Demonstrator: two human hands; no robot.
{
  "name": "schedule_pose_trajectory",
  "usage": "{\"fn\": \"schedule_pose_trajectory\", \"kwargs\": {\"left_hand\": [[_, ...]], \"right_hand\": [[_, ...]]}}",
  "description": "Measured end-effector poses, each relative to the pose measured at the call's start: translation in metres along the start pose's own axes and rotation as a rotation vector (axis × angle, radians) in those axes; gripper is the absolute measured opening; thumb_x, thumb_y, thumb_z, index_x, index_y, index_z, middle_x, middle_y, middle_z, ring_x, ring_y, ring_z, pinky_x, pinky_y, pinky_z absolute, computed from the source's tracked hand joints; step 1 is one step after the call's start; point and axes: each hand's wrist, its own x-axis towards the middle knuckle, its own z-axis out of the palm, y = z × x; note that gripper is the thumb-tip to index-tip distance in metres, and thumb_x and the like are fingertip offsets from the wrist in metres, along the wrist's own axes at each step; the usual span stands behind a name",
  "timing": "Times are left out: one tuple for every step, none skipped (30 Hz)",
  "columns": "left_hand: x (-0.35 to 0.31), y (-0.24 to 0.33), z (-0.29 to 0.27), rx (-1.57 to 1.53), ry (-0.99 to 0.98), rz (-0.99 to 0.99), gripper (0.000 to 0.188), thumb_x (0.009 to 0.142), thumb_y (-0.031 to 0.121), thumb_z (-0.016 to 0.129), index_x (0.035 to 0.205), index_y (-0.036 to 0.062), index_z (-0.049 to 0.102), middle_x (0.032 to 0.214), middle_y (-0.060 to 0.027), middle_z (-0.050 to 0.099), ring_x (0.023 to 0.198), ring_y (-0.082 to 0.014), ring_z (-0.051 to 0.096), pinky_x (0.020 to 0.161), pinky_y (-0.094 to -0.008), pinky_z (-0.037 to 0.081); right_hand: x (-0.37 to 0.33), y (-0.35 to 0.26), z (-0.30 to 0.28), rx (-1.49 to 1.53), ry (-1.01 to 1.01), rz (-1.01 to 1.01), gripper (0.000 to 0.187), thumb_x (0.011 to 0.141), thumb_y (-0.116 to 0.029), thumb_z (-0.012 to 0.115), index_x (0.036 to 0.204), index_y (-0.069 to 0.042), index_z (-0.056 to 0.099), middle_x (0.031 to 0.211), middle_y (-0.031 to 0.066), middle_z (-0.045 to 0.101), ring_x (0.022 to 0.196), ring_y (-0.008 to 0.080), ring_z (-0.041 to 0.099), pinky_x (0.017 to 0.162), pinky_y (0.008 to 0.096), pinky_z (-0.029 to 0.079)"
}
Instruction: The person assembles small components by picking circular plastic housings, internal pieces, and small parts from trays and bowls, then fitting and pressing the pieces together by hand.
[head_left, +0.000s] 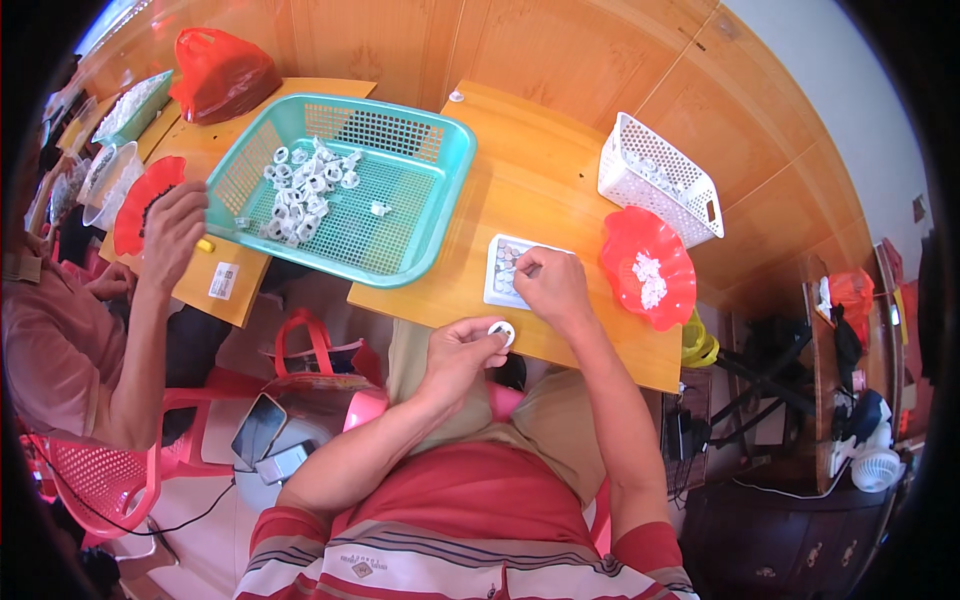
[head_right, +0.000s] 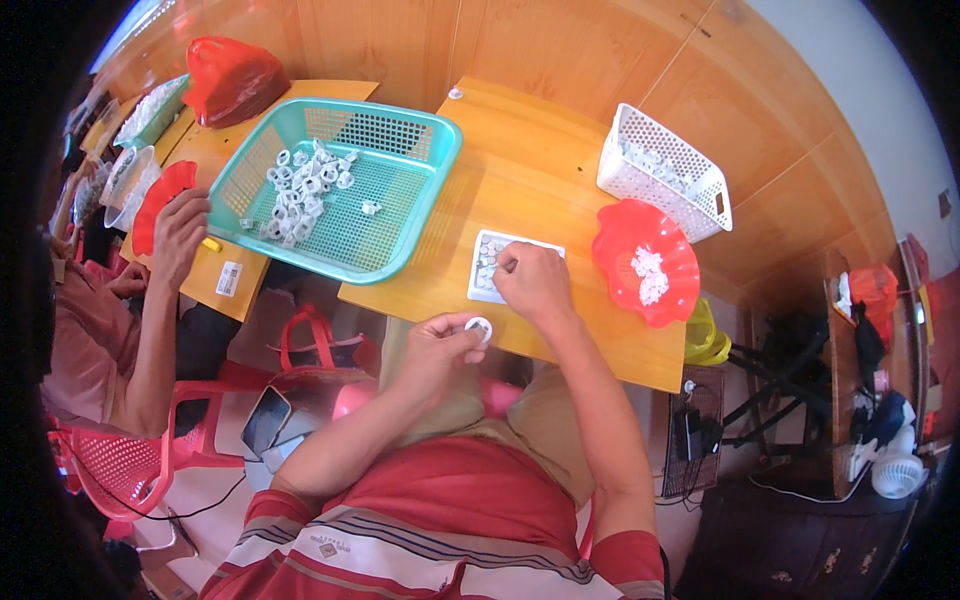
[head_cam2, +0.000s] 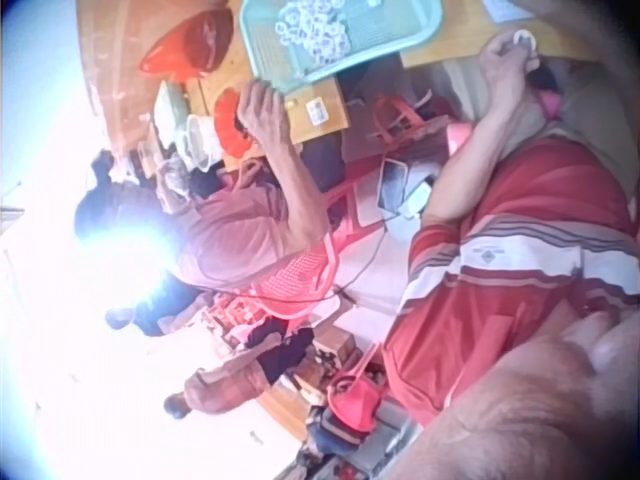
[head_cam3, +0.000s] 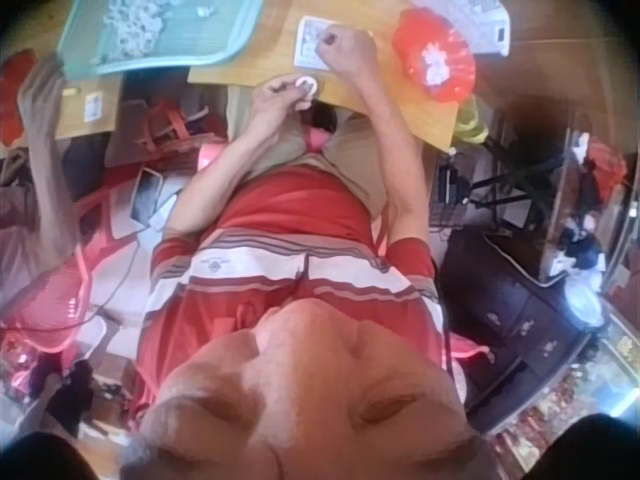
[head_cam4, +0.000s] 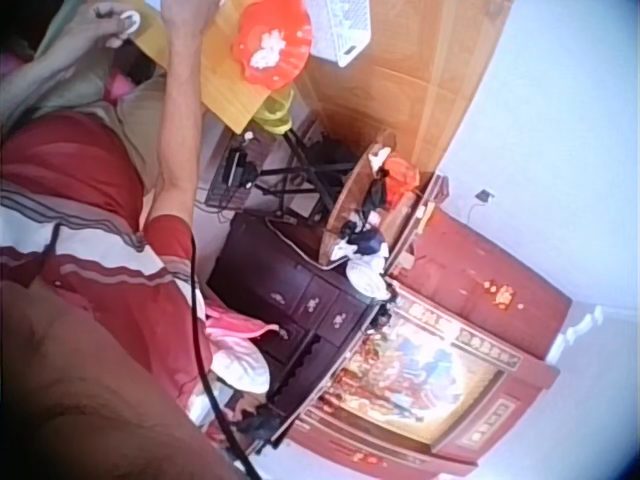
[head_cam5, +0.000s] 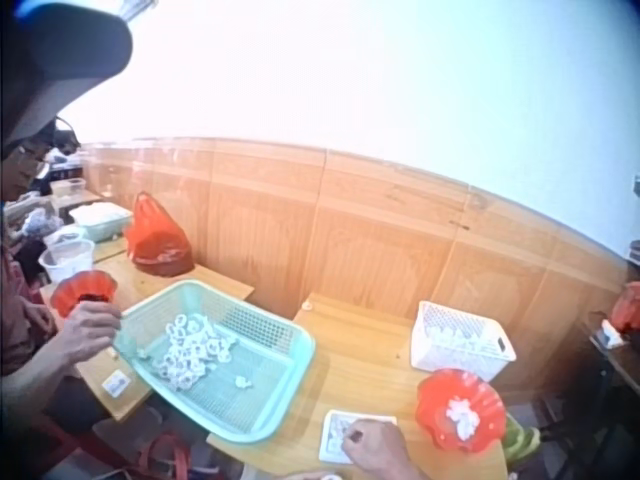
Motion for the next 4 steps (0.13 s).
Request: {"fn": "schedule_pose_trajectory", "kwargs": {"left_hand": [[0.0005,-0.0009,-0.0012,-0.001,0.002,-0.001,0.021,0.085,0.004,0.068,0.105,-0.0017,0.066,0.088,-0.0064,0.068,0.073,-0.0104,0.063,0.066,-0.0223,0.052],[0.0015,-0.0020,-0.0026,-0.004,-0.002,0.006,0.022,0.086,0.004,0.068,0.107,-0.0022,0.066,0.089,-0.0065,0.068,0.075,-0.0102,0.064,0.067,-0.0222,0.053],[0.0030,-0.0034,-0.0043,-0.007,-0.006,0.013,0.022,0.087,0.004,0.067,0.108,-0.0028,0.065,0.091,-0.0067,0.069,0.076,-0.0101,0.064,0.068,-0.0221,0.055],[0.0052,-0.0060,-0.0067,-0.011,-0.009,0.021,0.023,0.087,0.004,0.067,0.109,-0.0023,0.065,0.093,-0.0074,0.069,0.077,-0.0108,0.065,0.069,-0.0226,0.055]], "right_hand": [[-0.0008,0.0017,0.0002,0.080,0.016,0.005,0.013,0.072,-0.012,0.066,0.081,-0.004,0.072,0.077,0.0161,0.070,0.076,0.0314,0.069,0.071,0.0411,0.054],[-0.0019,0.0035,-0.0001,0.160,0.032,0.012,0.015,0.072,-0.012,0.066,0.083,-0.004,0.072,0.078,0.0156,0.070,0.076,0.0296,0.070,0.072,0.0405,0.054],[-0.0038,0.0048,-0.0020,0.194,0.019,0.014,0.016,0.073,-0.012,0.067,0.085,-0.003,0.072,0.080,0.0159,0.071,0.077,0.0278,0.070,0.073,0.0404,0.054],[-0.0067,0.0055,-0.0051,0.230,0.004,0.017,0.017,0.074,-0.013,0.067,0.087,-0.003,0.072,0.083,0.0161,0.071,0.079,0.0260,0.071,0.074,0.0403,0.055]]}}
